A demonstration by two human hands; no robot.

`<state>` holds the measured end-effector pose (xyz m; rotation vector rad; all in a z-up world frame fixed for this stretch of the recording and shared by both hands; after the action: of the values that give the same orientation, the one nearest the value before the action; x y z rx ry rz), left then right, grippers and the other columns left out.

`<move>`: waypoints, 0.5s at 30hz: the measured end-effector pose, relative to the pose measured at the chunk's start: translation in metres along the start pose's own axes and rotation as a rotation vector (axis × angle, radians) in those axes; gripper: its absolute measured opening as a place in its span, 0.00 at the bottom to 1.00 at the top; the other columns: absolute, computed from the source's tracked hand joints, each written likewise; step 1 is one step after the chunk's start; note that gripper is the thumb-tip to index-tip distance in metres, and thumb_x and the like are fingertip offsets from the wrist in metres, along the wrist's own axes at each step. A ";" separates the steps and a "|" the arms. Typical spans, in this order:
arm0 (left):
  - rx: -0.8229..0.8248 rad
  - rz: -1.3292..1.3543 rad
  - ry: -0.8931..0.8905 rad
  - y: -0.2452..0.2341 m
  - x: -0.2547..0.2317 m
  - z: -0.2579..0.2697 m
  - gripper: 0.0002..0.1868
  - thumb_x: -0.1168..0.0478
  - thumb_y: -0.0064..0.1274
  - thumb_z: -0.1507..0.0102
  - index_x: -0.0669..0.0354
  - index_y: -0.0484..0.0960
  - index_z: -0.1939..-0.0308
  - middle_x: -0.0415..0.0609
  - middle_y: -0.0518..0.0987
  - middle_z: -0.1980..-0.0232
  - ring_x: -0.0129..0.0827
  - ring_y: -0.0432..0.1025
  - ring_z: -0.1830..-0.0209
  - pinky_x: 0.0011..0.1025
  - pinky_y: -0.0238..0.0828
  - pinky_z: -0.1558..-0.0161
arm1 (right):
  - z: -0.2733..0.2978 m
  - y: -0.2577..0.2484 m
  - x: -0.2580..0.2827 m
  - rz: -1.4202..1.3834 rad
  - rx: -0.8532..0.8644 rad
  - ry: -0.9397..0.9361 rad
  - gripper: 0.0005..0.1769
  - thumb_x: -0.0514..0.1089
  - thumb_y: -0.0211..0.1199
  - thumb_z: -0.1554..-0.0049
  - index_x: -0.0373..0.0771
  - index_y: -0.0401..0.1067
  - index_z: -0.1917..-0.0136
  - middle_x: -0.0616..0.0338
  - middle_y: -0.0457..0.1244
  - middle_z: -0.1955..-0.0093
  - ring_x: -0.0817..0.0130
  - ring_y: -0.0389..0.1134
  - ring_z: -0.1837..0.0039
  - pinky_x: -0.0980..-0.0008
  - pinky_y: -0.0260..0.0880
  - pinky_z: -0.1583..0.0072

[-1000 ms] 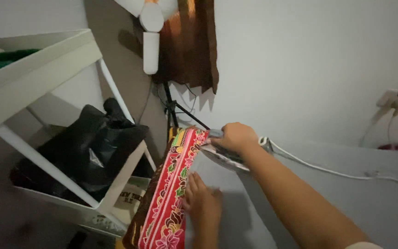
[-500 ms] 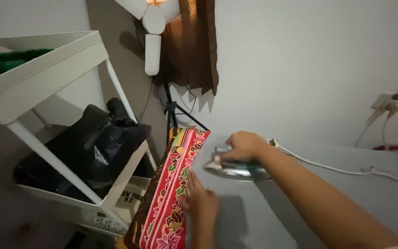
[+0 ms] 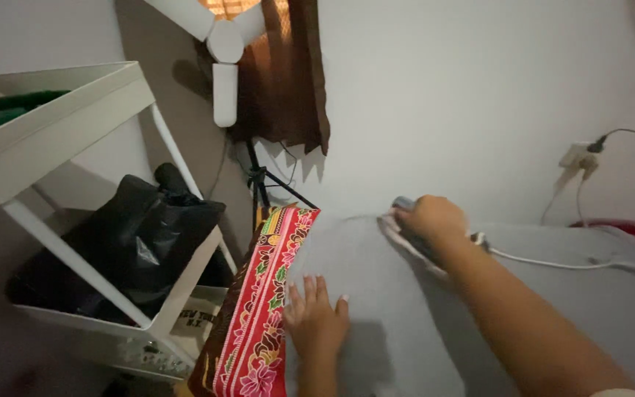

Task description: Iron and fold a grey t-shirt on a bed or floor surface.

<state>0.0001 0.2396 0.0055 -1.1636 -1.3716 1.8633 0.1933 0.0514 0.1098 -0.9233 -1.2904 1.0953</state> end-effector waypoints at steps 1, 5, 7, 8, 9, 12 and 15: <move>0.002 -0.001 0.010 0.001 0.000 0.000 0.40 0.36 0.39 0.33 0.47 0.52 0.21 0.44 0.46 0.16 0.47 0.36 0.16 0.53 0.34 0.23 | 0.007 -0.010 -0.008 -0.001 -0.004 0.010 0.35 0.74 0.57 0.42 0.40 0.82 0.52 0.48 0.73 0.53 0.54 0.76 0.51 0.57 0.75 0.48; -0.029 -0.010 0.014 -0.005 -0.002 0.002 0.40 0.37 0.40 0.33 0.48 0.54 0.22 0.45 0.47 0.17 0.47 0.37 0.16 0.53 0.36 0.24 | 0.017 -0.031 -0.043 0.016 0.046 0.139 0.35 0.75 0.58 0.43 0.42 0.82 0.51 0.49 0.73 0.53 0.57 0.75 0.52 0.58 0.74 0.49; -0.025 -0.008 0.019 0.004 -0.001 -0.001 0.39 0.38 0.40 0.33 0.49 0.54 0.22 0.46 0.47 0.17 0.47 0.37 0.17 0.54 0.35 0.24 | 0.016 -0.025 -0.058 -0.001 0.069 0.141 0.32 0.73 0.60 0.44 0.43 0.81 0.50 0.50 0.72 0.52 0.58 0.75 0.52 0.59 0.72 0.48; -0.062 0.000 0.016 0.013 0.000 -0.005 0.38 0.40 0.40 0.33 0.51 0.55 0.22 0.48 0.48 0.17 0.46 0.38 0.17 0.55 0.35 0.24 | 0.016 -0.018 -0.062 0.067 0.119 0.028 0.34 0.74 0.61 0.45 0.42 0.81 0.50 0.49 0.73 0.53 0.58 0.75 0.53 0.59 0.73 0.49; -0.098 0.004 0.016 0.022 0.001 -0.009 0.37 0.43 0.40 0.33 0.52 0.55 0.23 0.49 0.48 0.17 0.46 0.39 0.17 0.55 0.35 0.24 | 0.018 -0.010 -0.067 0.131 0.170 -0.082 0.35 0.74 0.62 0.47 0.41 0.81 0.50 0.48 0.73 0.53 0.57 0.75 0.54 0.58 0.74 0.50; -0.127 0.051 0.059 0.035 -0.013 -0.013 0.35 0.47 0.39 0.33 0.57 0.56 0.24 0.52 0.49 0.17 0.47 0.39 0.16 0.57 0.35 0.24 | 0.053 0.001 -0.080 0.101 0.224 -0.218 0.36 0.76 0.63 0.49 0.44 0.80 0.46 0.52 0.73 0.53 0.61 0.75 0.54 0.59 0.75 0.49; -0.114 0.156 0.177 0.052 -0.040 -0.013 0.37 0.47 0.38 0.32 0.62 0.54 0.23 0.57 0.48 0.18 0.50 0.39 0.17 0.56 0.33 0.25 | 0.104 -0.018 -0.067 0.293 0.312 -0.328 0.35 0.76 0.64 0.52 0.51 0.81 0.46 0.52 0.73 0.53 0.59 0.72 0.52 0.57 0.73 0.46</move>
<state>0.0344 0.1954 -0.0320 -1.4938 -1.3344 1.7557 0.0939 -0.0241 0.1189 -0.7289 -1.2180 1.6803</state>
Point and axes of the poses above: each hand's wrist, its own z-axis away from the middle knuckle, its own y-axis out of the palm, x = y × z, the point moved 3 cm from there along -z, towards the middle knuckle
